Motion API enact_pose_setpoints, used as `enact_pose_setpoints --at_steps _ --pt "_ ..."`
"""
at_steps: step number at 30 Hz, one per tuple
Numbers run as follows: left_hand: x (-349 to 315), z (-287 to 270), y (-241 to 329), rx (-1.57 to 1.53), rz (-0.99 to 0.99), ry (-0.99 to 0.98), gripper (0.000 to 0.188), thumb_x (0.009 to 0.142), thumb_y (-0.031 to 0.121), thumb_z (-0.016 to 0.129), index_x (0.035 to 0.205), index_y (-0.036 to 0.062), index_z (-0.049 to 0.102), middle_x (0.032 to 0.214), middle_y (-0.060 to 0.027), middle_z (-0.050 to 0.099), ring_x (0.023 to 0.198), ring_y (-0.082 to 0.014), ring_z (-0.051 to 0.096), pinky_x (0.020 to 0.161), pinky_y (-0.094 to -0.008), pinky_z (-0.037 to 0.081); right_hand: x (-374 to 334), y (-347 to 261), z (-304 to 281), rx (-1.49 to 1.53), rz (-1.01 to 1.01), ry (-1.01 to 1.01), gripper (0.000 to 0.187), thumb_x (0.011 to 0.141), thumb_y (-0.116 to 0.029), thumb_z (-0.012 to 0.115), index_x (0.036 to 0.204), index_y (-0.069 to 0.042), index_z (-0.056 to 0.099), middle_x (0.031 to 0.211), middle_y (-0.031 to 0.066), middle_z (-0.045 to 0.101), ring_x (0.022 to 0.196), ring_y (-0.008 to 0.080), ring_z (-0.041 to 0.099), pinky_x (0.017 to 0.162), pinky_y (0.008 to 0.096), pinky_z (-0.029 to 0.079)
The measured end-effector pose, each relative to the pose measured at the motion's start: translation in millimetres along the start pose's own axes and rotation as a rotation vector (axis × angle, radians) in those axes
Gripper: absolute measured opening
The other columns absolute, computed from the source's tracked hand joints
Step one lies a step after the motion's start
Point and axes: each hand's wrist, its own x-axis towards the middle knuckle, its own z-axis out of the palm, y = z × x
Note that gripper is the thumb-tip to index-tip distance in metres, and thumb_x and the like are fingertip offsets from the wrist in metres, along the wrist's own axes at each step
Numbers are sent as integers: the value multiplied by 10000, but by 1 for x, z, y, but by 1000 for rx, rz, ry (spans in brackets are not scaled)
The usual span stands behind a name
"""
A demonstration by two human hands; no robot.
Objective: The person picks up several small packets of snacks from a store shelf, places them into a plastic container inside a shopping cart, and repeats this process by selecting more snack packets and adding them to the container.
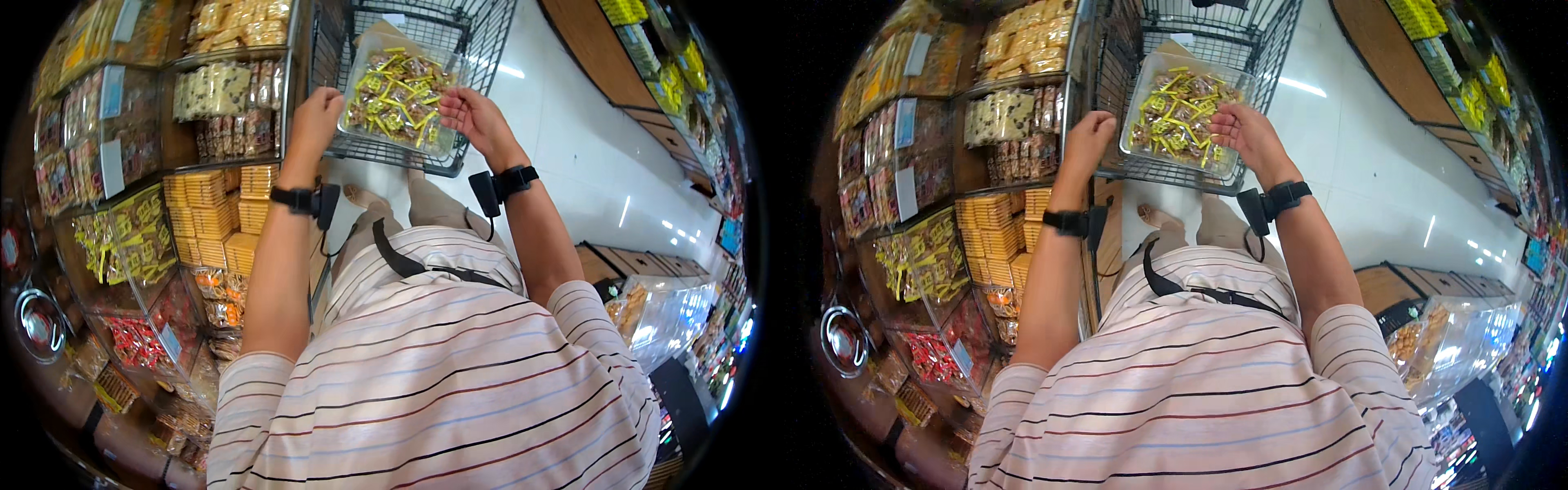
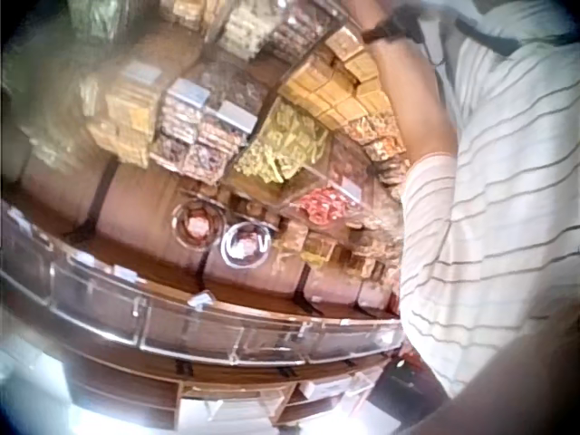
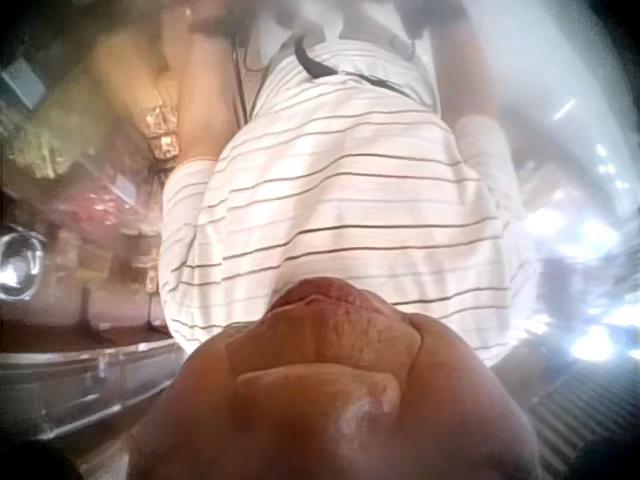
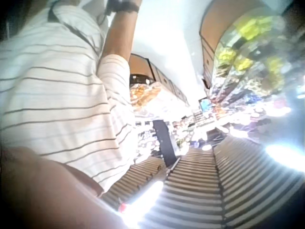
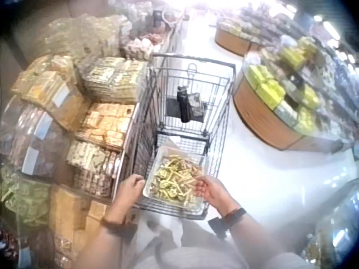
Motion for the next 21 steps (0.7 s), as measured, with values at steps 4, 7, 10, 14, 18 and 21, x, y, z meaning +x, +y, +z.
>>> enact_pose_setpoints --at_steps 4,7,10,14,18,21 --pt "41 60 -41 363 -37 -135 367 961 249 590 1257 34 618 1214 -180 643 1120 -364 614 920 -432 502 -1 9 -22 -19 84 41 255 1009 -225 503 1119 -10 583 970 92 665 866 196 671 776 341 578" --pt "57 90 -66 555 71 -151 302 944 135 560 1207 -7 602 1283 -226 557 1017 -428 619 865 -523 527 0 10 -35 -39 110 40 268 989 -244 539 1125 -16 575 974 89 657 867 189 667 770 337 575" --pt "71 110 -80 704 2 -243 244 927 56 526 1153 -17 583 1283 -214 521 1009 -430 626 829 -525 538 3 16 -46 -33 109 11 332 950 -288 592 1124 -7 559 999 108 638 874 203 654 748 331 564" --pt "93 129 -93 903 -34 -410 262 922 58 560 1178 11 585 1276 -222 509 1017 -425 627 802 -511 565 7 19 -49 -148 171 26 317 969 -291 534 1109 -9 567 985 108 641 870 196 654 741 324 560" --pt "101 148 -115 1094 22 -424 307 900 76 625 1197 8 585 1262 -233 509 969 -395 656 730 -456 595 12 21 -46 -160 222 16 290 965 -280 548 1100 -24 567 958 88 636 845 186 650 731 322 559" --pt "102 159 -123 1219 65 -414 322 892 99 649 1192 -5 592 1232 -232 519 902 -363 681 684 -404 600 16 21 -45 -154 241 13 274 964 -278 566 1082 -32 564 943 80 628 835 182 648 726 325 561"
